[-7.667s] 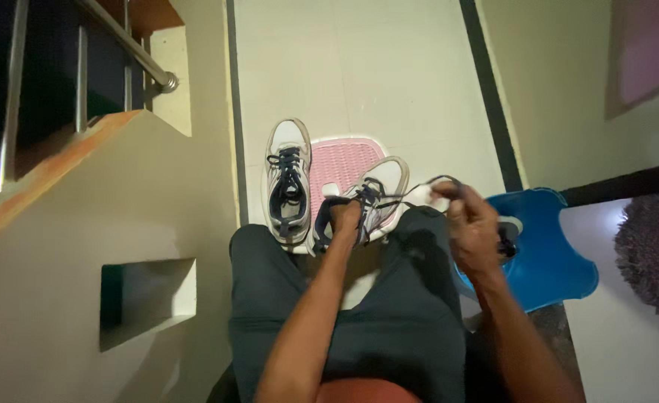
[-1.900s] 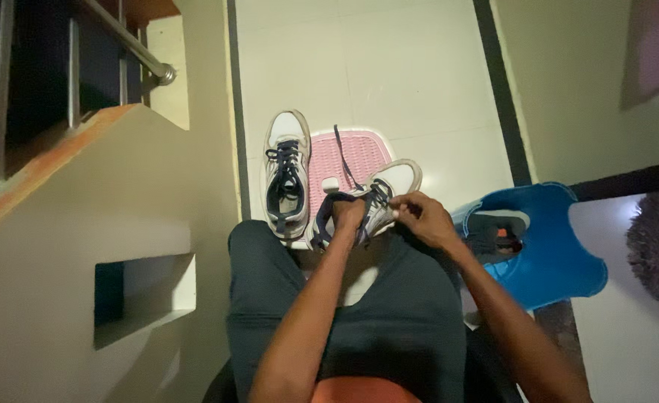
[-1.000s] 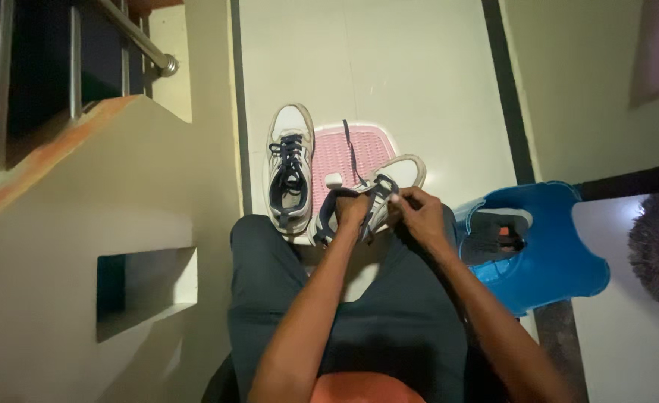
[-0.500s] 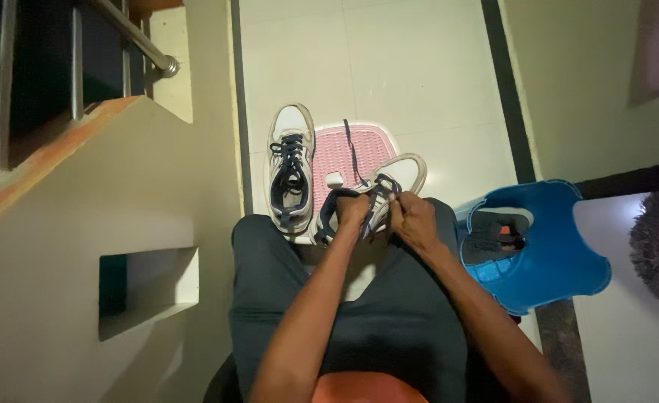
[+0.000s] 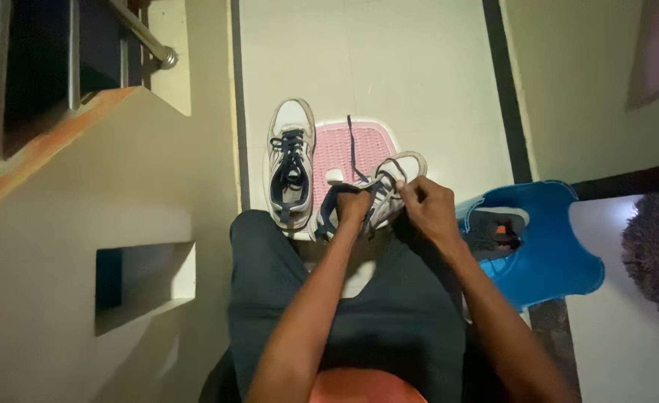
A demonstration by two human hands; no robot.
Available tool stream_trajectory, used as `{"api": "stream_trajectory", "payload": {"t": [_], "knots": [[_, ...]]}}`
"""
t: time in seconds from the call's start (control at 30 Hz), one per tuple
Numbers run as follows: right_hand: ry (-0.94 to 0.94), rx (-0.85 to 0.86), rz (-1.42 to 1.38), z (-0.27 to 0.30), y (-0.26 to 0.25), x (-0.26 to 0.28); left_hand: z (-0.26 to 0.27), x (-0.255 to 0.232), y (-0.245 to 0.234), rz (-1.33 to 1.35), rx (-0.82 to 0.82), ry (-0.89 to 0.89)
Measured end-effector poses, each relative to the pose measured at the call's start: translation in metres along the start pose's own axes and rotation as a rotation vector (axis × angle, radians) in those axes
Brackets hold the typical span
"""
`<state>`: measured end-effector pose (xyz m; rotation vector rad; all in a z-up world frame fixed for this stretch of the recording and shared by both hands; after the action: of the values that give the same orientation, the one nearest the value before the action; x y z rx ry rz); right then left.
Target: The person sits on a low stool and removes a pair of white sneakers from a blue bin. They untie the laces on both shoes, remove the laces from the right shoe, and then re-lace the left shoe, tying the laces at the end.
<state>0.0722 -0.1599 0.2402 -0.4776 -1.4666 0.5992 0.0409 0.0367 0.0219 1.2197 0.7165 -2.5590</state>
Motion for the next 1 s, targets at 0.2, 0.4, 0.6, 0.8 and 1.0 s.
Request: {"api": "stream_trajectory", "payload": {"t": [0.2,0.4,0.6,0.8,1.0], "knots": [[0.129,0.112,0.073,0.007,0.017,-0.02,0.005,-0.009,-0.005,-0.046,0.011,0.066],[0.095,-0.033,0.101,0.018,0.031,-0.033,-0.01,0.002,0.002,-0.045,-0.008,0.044],[0.168,-0.028,0.023,0.002,0.048,-0.054,-0.019,0.018,0.008,-0.094,-0.012,0.041],[0.093,-0.103,0.086,0.004,0.031,-0.021,-0.016,0.003,0.006,-0.092,0.019,0.068],[-0.188,-0.228,0.014,0.012,-0.029,0.026,-0.011,-0.003,0.002,-0.079,0.022,0.081]]}}
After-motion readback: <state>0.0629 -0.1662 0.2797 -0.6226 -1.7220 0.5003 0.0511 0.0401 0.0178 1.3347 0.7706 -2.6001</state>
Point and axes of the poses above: each hand's wrist, its own z-axis away from the middle knuckle, its own y-axis out of the palm, x = y × z, the point moved 9 cm from there along -z, towards the middle knuckle, and after that the axes turned 10 degrees about y, right-handed, at the moved point
